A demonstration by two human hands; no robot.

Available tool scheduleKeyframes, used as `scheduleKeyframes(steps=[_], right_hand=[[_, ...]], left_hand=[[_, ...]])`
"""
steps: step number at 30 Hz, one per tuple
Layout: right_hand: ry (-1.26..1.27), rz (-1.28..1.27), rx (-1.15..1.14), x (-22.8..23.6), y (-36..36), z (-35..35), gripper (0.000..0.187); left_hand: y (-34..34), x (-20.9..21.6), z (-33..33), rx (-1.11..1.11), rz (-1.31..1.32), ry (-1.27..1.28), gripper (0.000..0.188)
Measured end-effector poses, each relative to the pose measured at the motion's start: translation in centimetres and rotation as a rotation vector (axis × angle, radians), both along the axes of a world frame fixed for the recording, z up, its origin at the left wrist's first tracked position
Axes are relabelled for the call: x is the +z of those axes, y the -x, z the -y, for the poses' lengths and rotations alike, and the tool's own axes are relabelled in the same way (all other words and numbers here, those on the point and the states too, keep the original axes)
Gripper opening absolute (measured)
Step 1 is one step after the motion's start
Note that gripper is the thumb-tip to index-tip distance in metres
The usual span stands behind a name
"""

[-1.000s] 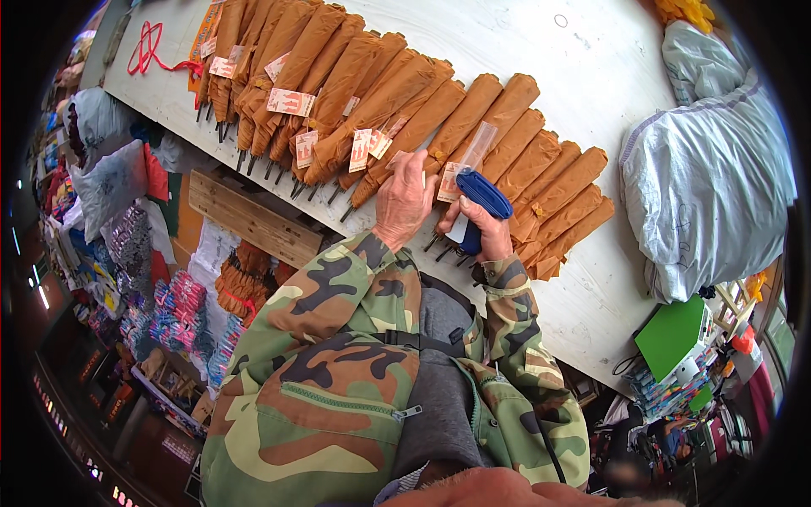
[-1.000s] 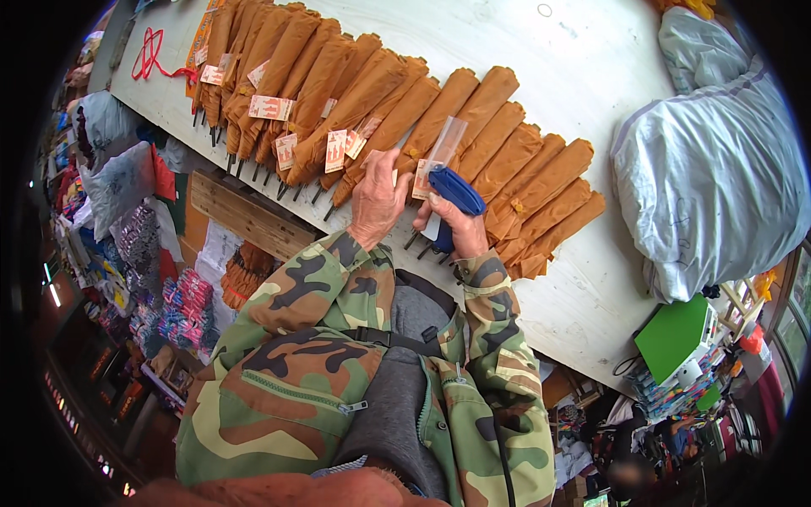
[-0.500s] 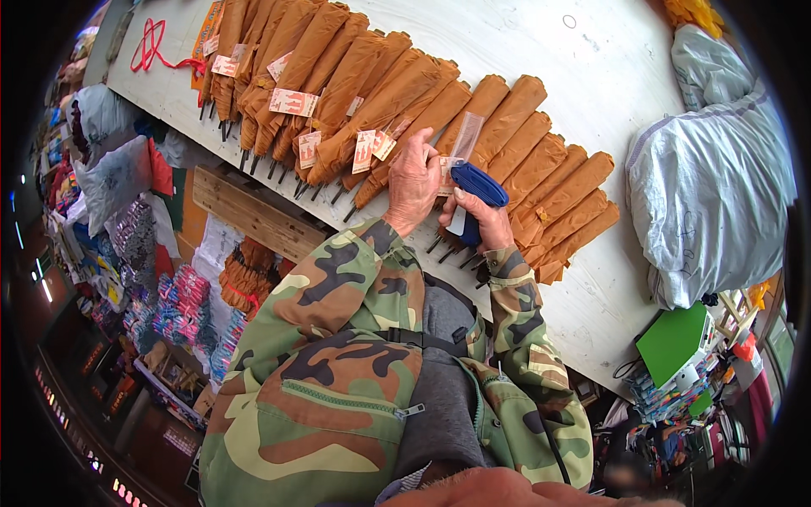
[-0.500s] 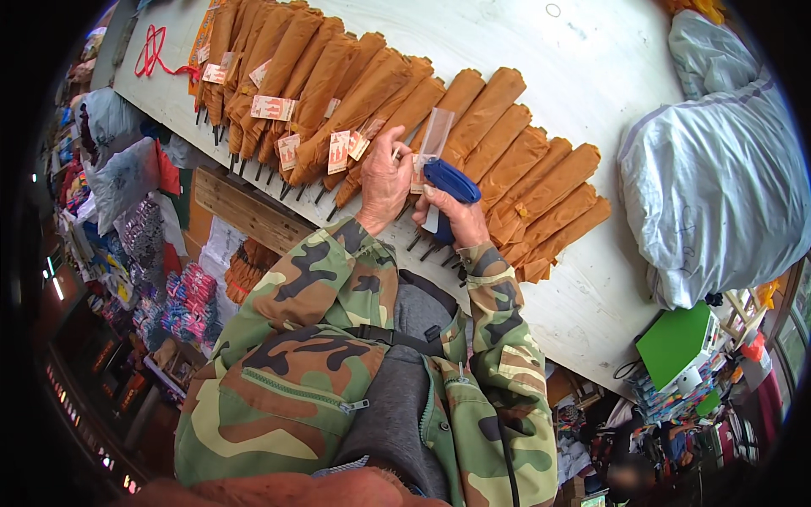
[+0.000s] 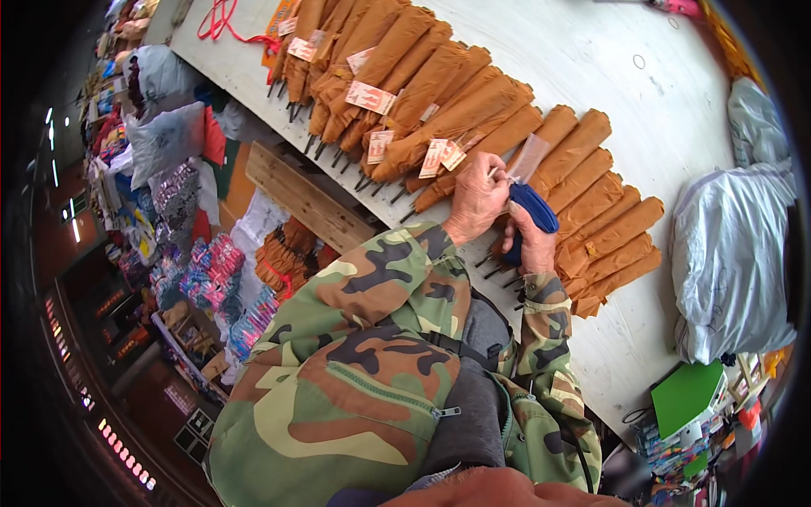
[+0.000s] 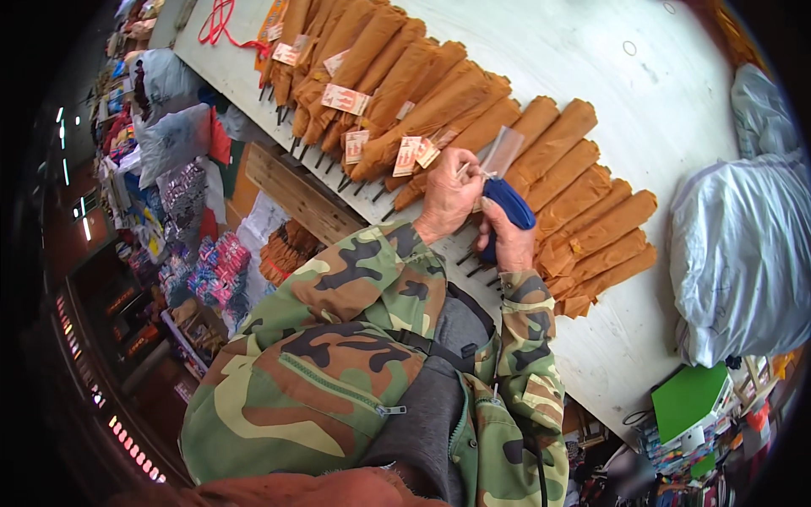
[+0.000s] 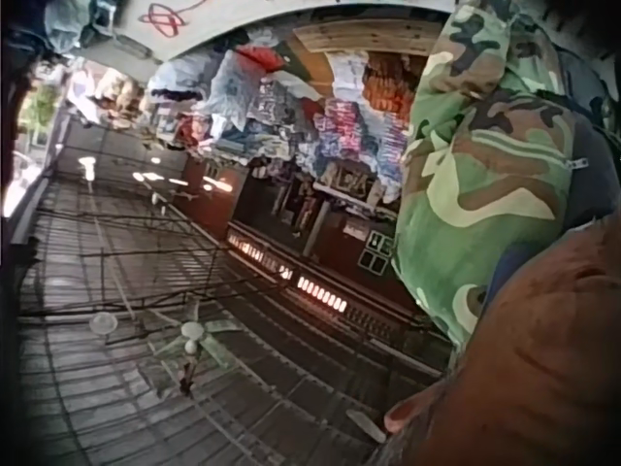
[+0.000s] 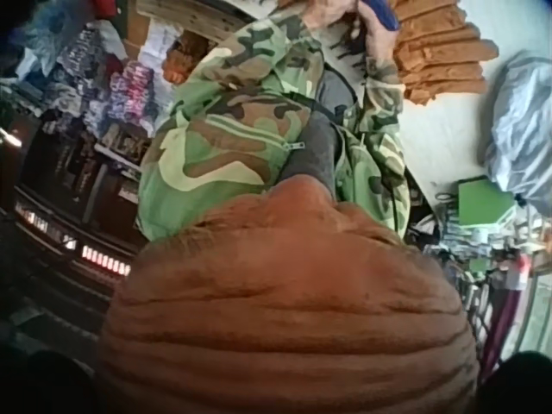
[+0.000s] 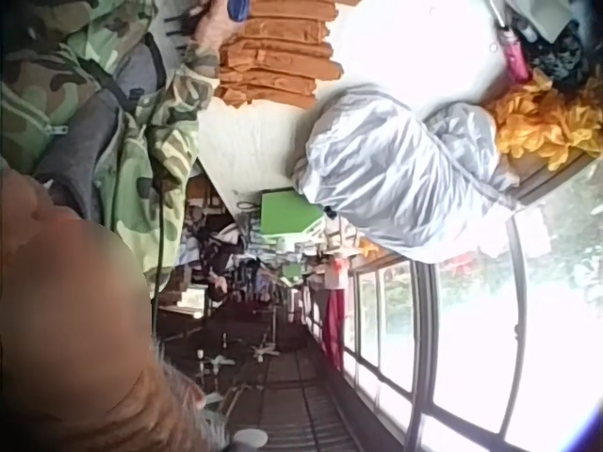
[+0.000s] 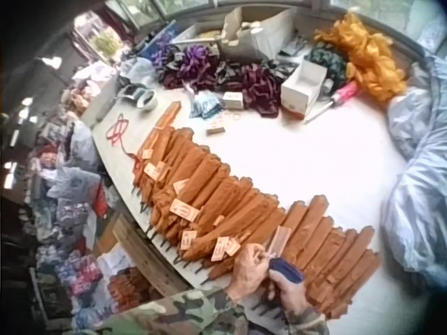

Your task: Applying labels to small brown tubes using a handheld blue labeling tool at a production workstation.

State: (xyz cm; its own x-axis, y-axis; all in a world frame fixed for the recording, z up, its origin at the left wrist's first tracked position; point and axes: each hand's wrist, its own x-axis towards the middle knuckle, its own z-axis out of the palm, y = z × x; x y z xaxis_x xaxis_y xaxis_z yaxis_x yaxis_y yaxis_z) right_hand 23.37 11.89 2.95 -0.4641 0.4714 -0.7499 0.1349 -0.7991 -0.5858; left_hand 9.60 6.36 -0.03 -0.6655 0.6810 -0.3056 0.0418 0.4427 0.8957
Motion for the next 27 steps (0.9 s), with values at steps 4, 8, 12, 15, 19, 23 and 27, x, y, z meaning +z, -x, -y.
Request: scheduleKeyframes(steps=[4, 8, 12, 15, 19, 23, 27], right_hand=[[-0.028, 0.000, -0.071, 1.4, -0.7, 1.1, 0.027], [0.002, -0.127, -0.180, 1.3, -4.0, 2.7, 0.028], [-0.084, -0.188, -0.166, 2.8, -3.3, 2.7, 0.032], [-0.135, -0.211, -0.083, 3.6, -1.6, 2.3, 0.037], [-0.138, -0.174, -0.004, 3.8, 0.0, 2.9, 0.038], [-0.144, -0.149, 0.014, 3.9, 1.1, 3.3, 0.039], [-0.158, -0.104, -0.008, 4.7, 2.4, 3.7, 0.040]], left_hand=[[-0.5, 0.8, 0.1, 0.006, -0.231, -0.102, 0.020], [2.1, 4.1, 0.3, -0.086, -0.492, -0.203, 0.023], [7.2, 6.4, 1.6, -0.217, -0.809, -0.343, 0.029], [13.7, 9.2, 2.9, -0.276, -1.052, -0.385, 0.036], [21.2, 10.7, 3.6, -0.347, -1.208, -0.342, 0.041], [27.0, 8.5, 4.2, -0.486, -1.343, -0.279, 0.041], [28.1, 6.2, 4.5, -0.446, -1.119, -0.132, 0.033]])
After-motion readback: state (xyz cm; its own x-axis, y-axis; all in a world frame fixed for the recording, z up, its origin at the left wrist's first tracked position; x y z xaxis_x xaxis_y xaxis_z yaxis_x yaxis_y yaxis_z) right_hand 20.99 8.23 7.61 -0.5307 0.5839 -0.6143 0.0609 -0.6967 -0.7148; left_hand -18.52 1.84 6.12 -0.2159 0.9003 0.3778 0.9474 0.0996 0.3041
